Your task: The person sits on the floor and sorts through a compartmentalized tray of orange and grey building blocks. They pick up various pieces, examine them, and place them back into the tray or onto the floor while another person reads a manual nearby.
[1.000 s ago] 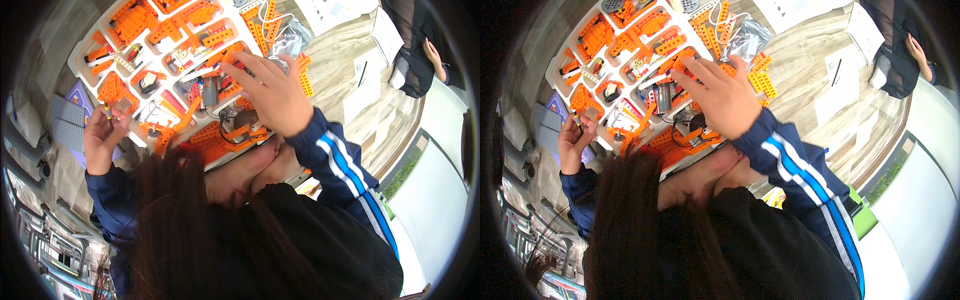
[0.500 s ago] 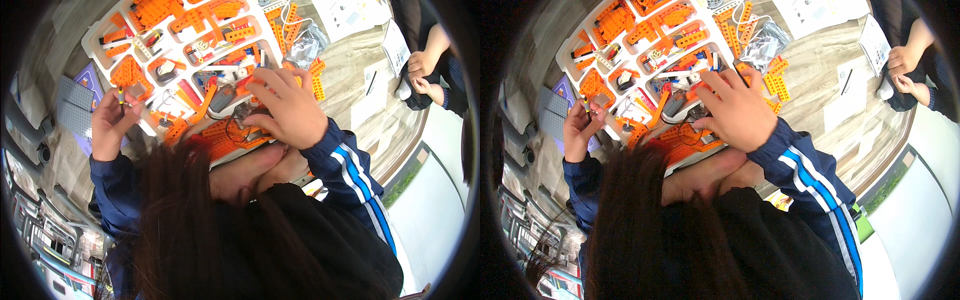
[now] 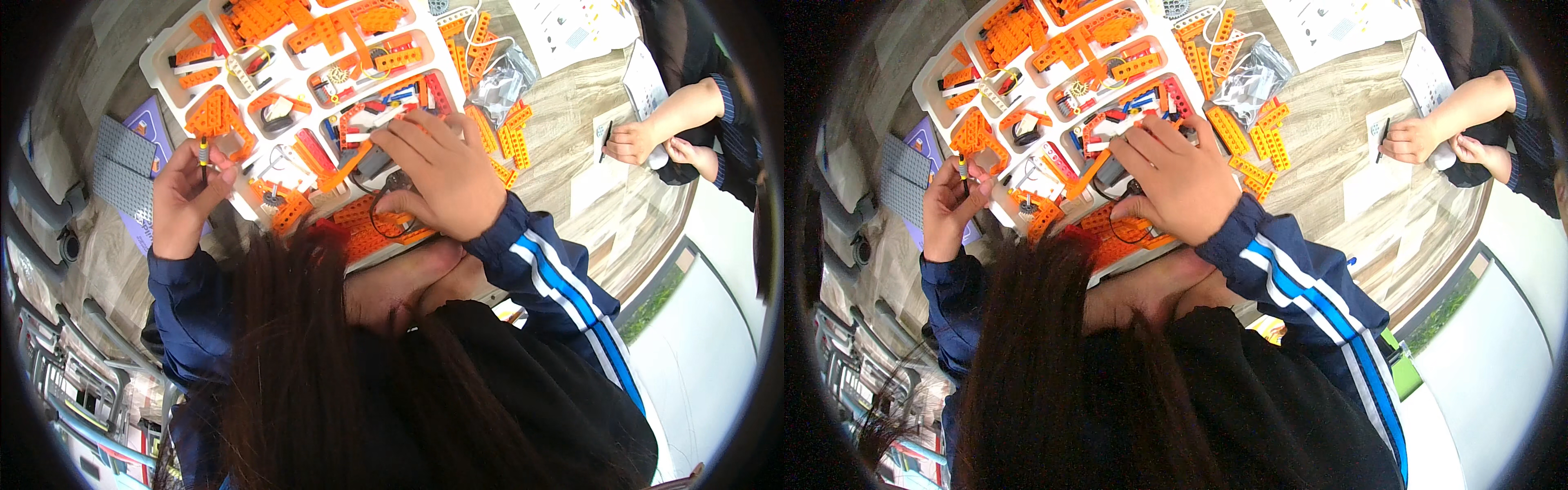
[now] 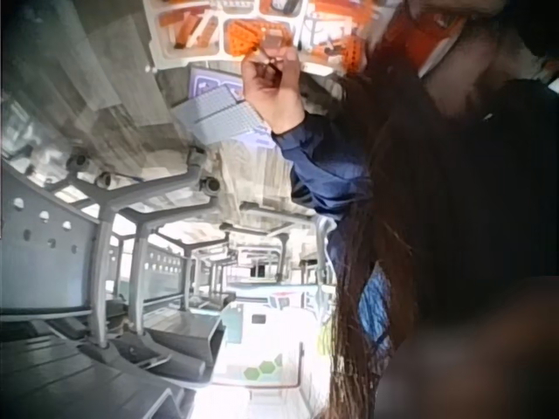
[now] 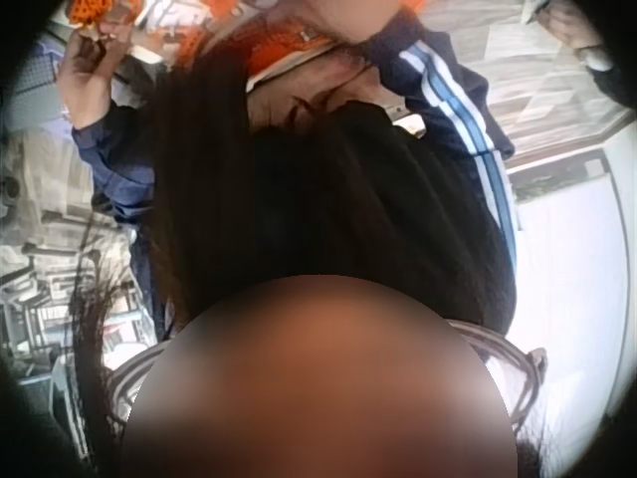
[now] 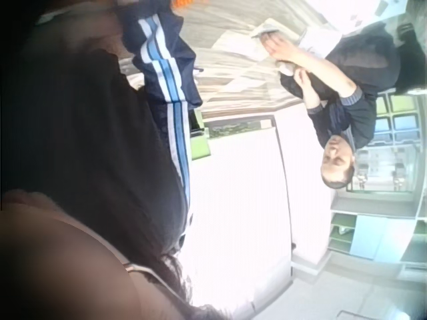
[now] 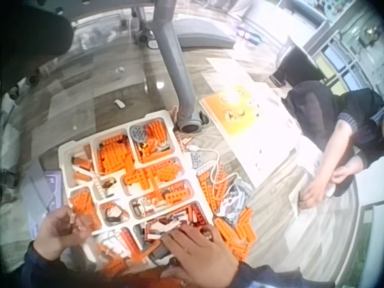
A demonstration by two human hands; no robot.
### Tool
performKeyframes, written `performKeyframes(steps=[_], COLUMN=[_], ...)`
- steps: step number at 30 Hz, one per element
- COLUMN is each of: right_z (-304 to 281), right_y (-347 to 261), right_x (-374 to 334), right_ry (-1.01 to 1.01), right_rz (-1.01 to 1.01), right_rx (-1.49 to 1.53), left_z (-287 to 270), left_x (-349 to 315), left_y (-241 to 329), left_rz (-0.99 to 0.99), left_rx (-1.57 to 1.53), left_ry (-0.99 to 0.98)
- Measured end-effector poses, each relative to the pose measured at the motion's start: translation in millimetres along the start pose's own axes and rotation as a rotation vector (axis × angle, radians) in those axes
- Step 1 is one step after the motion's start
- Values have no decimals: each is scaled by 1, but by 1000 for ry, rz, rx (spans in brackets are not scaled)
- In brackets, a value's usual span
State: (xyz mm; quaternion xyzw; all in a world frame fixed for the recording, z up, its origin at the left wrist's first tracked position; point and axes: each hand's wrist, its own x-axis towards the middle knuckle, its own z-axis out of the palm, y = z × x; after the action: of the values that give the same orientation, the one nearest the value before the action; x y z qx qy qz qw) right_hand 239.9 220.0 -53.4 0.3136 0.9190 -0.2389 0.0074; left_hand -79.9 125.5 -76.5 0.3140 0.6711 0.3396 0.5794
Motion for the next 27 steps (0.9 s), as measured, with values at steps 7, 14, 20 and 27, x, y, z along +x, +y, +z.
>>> performKeyframes(steps=[7, 14, 20, 27], right_z=[-12, -12, 9, 8], right_y=[-9, 12, -5, -22], right_x=[-4, 4, -1, -4], right_ry=[-22, 80, 25, -5], right_rz=[28, 112, 138, 152], right_rx=[33, -55, -87, -96], left_z=[1, 0, 2, 2], left_x=[-1, 0, -1, 0], left_y=[0, 0, 1, 0], left_rz=[13, 6, 11, -6], left_rx=[-31, -27, -41, -23], left_ry=[-6, -8, -8, 12])
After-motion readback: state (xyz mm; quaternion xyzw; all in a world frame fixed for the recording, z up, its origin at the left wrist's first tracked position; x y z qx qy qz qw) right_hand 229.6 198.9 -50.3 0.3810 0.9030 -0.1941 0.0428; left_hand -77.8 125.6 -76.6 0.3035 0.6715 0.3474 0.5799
